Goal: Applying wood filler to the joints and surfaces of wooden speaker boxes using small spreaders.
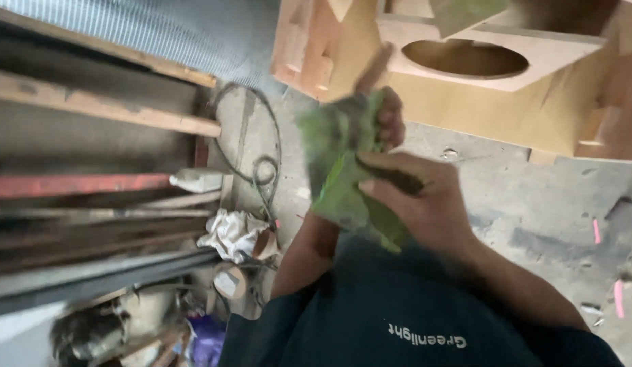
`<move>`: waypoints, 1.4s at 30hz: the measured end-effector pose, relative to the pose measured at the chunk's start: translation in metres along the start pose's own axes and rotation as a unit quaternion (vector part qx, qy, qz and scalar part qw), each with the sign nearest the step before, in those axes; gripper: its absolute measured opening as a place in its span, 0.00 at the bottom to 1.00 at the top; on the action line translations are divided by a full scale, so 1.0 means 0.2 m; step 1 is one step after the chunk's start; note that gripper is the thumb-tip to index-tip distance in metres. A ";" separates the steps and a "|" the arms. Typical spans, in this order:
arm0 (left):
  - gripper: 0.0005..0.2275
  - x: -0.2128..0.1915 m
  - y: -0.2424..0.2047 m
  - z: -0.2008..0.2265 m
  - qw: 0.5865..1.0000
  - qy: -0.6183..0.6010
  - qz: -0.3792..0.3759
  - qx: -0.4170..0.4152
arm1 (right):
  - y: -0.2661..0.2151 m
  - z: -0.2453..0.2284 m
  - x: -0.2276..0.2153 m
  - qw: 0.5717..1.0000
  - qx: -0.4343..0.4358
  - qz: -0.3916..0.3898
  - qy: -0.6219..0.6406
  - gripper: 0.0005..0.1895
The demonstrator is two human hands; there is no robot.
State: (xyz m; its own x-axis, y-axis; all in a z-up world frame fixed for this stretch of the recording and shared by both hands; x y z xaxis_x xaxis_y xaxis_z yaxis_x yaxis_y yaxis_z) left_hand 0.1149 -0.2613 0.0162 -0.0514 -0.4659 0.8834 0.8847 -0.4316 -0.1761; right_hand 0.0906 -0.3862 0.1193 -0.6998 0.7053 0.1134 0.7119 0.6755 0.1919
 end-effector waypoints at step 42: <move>0.47 0.41 -2.25 -1.21 0.976 -0.052 -0.045 0.205 | -1.67 -0.28 1.56 0.928 -0.178 -0.249 -0.211 0.19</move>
State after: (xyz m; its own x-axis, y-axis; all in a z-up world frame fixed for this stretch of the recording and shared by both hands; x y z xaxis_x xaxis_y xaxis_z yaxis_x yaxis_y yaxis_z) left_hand -0.3999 -0.2931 0.0633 -0.1098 -0.3501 0.9302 0.9908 -0.1125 0.0746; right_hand -0.3687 -0.4051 0.1458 -0.7979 0.3965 -0.4539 0.1887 0.8796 0.4367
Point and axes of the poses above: each hand's wrist, its own y-axis towards the middle knuckle, its own x-axis out of the palm, z = x × y, the point moved 6 cm from there along y, towards the middle knuckle, and after that the axes turned 13 degrees about -x, right-handed, at the moved point
